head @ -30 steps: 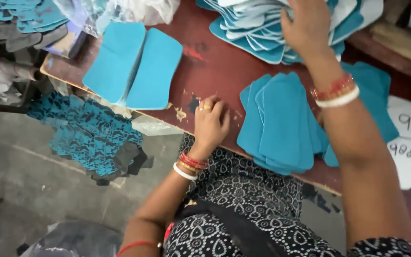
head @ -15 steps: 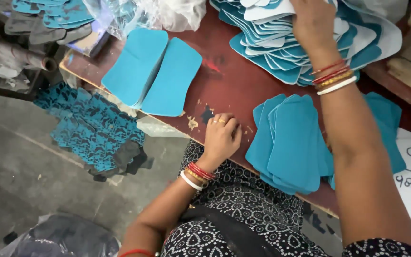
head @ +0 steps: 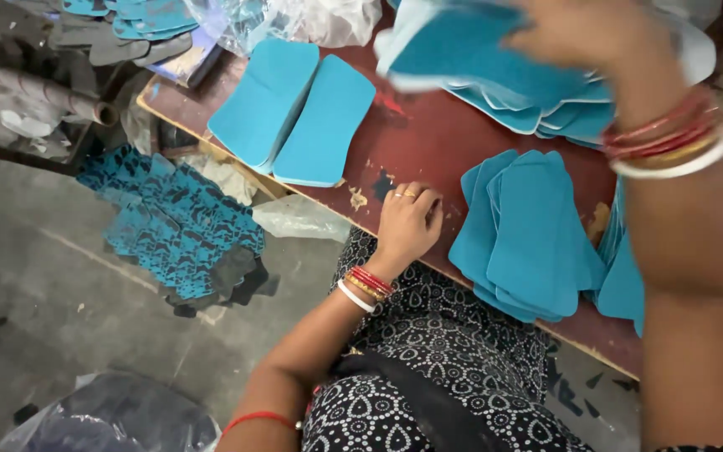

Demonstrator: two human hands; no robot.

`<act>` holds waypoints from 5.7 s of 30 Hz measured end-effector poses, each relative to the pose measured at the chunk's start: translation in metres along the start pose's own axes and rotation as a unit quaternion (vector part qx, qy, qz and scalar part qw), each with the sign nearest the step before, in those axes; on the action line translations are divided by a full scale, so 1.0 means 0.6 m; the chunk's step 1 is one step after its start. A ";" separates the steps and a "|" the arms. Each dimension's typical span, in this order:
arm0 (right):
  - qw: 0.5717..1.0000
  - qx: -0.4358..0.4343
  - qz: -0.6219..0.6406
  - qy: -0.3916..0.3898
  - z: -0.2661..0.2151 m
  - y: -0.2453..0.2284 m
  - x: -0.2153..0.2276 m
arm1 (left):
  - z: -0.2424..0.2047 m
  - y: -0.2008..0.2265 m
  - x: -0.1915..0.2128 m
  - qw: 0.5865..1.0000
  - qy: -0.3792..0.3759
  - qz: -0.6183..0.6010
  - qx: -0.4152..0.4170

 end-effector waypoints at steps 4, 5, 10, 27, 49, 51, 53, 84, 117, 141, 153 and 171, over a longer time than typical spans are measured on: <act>0.987 0.135 -0.031 0.080 -0.001 -0.055 -0.194 | -0.004 0.001 0.005 1.000 0.006 -0.003 0.003; 0.989 0.118 -0.057 0.067 0.002 -0.061 -0.224 | -0.006 0.000 0.006 1.000 0.008 -0.006 0.001; 0.995 0.068 0.022 0.068 0.008 -0.088 -0.152 | -0.002 -0.006 0.005 1.000 0.012 -0.018 0.000; 0.999 0.028 0.005 0.042 -0.051 -0.093 -0.100 | -0.005 0.000 0.002 1.000 0.011 -0.010 -0.007; 0.874 0.052 0.481 0.053 -0.222 -0.208 -0.048 | -0.082 -0.016 -0.067 0.639 -0.038 -0.727 0.247; 0.939 -0.032 0.292 0.179 -0.250 -0.229 -0.020 | -0.081 -0.005 -0.058 0.541 -0.038 -0.760 0.358; 0.946 -0.047 0.242 0.209 -0.279 -0.245 -0.024 | -0.088 0.000 -0.063 0.542 -0.041 -0.755 0.367; 0.924 -0.230 0.260 0.159 -0.443 -0.239 -0.108 | -0.161 0.047 -0.065 0.686 -0.145 -0.606 0.374; 0.917 -0.158 0.262 0.257 -0.466 -0.265 -0.105 | -0.168 -0.010 -0.031 0.734 -0.047 -0.558 0.385; 0.942 -0.139 0.201 0.231 -0.455 -0.253 -0.041 | -0.175 0.032 -0.050 0.707 -0.101 -0.600 0.360; 0.934 -0.243 -0.047 0.259 -0.658 0.003 -0.141 | -0.160 0.010 -0.039 0.599 -0.043 -0.709 0.370; 0.897 -0.189 0.373 0.145 -0.444 -0.265 -0.094 | -0.213 0.017 -0.072 0.656 -0.083 -0.659 0.359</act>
Point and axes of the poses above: each hand's wrist, its own z-axis towards the middle knuckle, its own x-axis out of the back of the hand, y = z × x, the point moved 6 cm from there along z, towards the middle knuckle, and after that the axes turned 3 degrees about y, right-handed, at the moved point
